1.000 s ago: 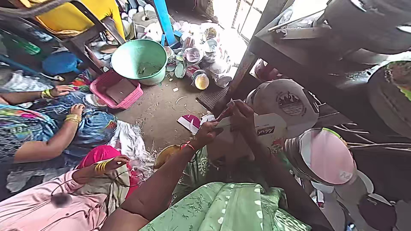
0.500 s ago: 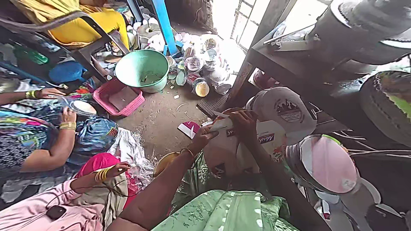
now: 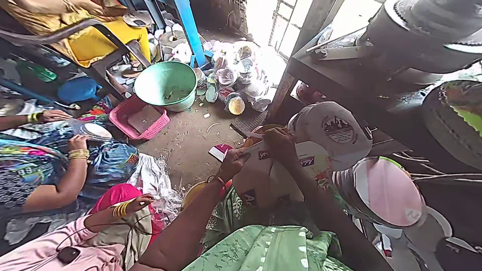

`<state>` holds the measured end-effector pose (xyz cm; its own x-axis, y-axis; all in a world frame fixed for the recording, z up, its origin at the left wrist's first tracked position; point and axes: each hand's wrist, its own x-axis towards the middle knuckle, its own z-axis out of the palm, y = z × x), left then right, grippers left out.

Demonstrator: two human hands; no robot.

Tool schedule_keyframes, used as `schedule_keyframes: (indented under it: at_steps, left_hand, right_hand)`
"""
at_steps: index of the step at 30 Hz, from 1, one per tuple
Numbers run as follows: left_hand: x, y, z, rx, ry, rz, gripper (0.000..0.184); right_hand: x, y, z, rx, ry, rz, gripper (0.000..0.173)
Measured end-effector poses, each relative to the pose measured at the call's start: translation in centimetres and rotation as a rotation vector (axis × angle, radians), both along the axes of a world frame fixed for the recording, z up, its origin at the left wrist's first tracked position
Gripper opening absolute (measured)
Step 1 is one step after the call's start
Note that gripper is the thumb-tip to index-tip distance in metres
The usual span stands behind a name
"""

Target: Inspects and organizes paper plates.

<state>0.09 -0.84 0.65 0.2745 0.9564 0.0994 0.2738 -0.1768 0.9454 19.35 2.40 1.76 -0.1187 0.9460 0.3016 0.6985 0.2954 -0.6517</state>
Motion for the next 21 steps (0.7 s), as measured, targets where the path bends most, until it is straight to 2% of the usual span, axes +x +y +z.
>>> schedule_keyframes:
  at_steps: [3,7,9,11,14,16,18,21]
  left_hand:
    - [0.5,-0.1,0.3,0.118,0.04,0.018,0.023]
    - [1.0,-0.3,0.4,0.231,0.067,0.018,0.024]
    - [1.3,-0.8,0.1,0.24,0.029,0.017,0.024]
    - [1.3,-1.1,-0.1,0.209,-0.012,0.014,0.024]
    - [0.8,-1.2,-0.2,0.136,-0.094,0.038,0.023]
    - [0.7,-0.7,-0.2,0.074,-0.101,0.079,0.021]
    - [0.4,-0.4,-0.4,0.04,-0.024,0.105,0.022]
    - [0.3,-0.2,-0.4,0.022,0.049,0.102,0.02]
  right_hand:
    - [-1.1,-0.2,0.2,0.028,0.086,-0.117,0.021]
    - [-1.5,1.2,1.4,-0.171,0.282,-0.257,0.032]
    - [-0.6,2.3,1.8,-0.197,0.394,-0.321,0.033]
    - [1.5,3.1,2.0,-0.173,0.287,-0.359,0.035]
    - [6.7,4.0,1.6,-0.134,-0.111,-0.44,0.034]
    - [9.7,4.3,2.2,-0.18,-0.169,-0.46,0.04]
    - [12.1,3.4,2.8,-0.176,-0.145,-0.349,0.046]
    - [15.4,-0.4,3.3,-0.427,-0.217,-0.125,0.052]
